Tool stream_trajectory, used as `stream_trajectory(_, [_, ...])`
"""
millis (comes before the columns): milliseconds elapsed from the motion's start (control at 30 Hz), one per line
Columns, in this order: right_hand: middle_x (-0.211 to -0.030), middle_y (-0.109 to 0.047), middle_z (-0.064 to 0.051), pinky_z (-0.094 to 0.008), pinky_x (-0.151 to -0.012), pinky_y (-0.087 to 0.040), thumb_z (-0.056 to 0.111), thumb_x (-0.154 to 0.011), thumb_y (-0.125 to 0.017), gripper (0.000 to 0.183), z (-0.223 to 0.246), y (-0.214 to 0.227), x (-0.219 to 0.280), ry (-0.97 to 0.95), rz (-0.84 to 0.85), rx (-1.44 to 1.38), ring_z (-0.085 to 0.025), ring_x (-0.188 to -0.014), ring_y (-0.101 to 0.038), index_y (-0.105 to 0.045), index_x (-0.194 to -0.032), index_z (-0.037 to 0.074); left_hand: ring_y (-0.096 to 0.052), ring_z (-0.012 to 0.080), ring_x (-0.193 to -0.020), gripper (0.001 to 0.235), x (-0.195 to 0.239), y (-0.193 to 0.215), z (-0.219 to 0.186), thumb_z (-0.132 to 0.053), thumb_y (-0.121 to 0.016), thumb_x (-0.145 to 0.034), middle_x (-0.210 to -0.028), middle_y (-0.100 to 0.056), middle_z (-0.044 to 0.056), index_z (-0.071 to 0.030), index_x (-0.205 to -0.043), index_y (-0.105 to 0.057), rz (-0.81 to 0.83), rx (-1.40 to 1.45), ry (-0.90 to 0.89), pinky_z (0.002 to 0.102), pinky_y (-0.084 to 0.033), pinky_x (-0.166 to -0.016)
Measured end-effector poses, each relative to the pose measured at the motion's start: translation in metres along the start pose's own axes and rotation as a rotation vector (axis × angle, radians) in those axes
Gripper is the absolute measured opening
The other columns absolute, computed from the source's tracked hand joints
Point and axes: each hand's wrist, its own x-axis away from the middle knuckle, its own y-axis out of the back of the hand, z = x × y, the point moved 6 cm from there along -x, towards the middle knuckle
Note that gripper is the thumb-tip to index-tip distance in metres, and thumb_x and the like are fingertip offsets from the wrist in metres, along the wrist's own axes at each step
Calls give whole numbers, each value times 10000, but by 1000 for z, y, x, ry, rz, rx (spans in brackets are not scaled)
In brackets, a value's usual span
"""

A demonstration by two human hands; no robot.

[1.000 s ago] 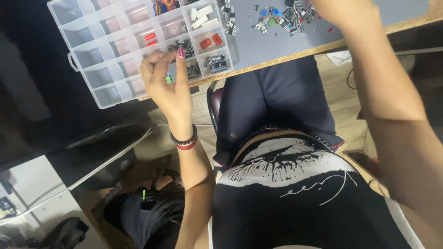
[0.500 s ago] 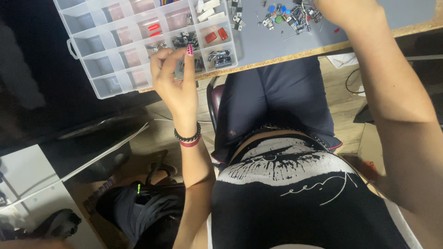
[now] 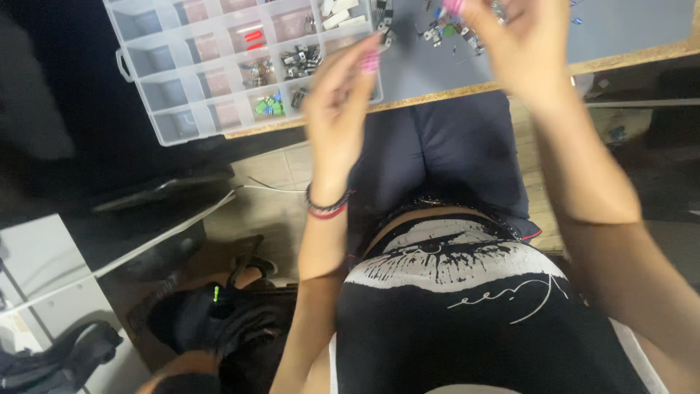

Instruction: The person sits on the floor and assembles small electronic components by hand. They pick up parts from a compartmentalized storage box and the table, connecting them together to form a small circuit or device.

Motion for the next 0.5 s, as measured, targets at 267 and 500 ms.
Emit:
stream_trajectory(267, [-1005,-643,-103,-319,-849,-472,-31,-1109,-664,321,66,-48,31,92,-2,-204,-186,-869,-592,-373,-1225,37,-651,139,-1273,189,0,-39,16,-102,-676,-1053,-1274,-729,33,-141,-1229,-735,98,438,95,284,-566,-1143])
stream_trajectory(500, [-975,-660,-133,-297,-791,-470,-30,-1141,-737,222,63,-24,36,17,-17,2,-191,-874,-619,-518,-1115,-8,-615,186,-1059,197,-1,-17,-1,-111,-663,-1054,-1107,-658,15,-174,-1233,-717,-19,-286,-184,305,-498,-999])
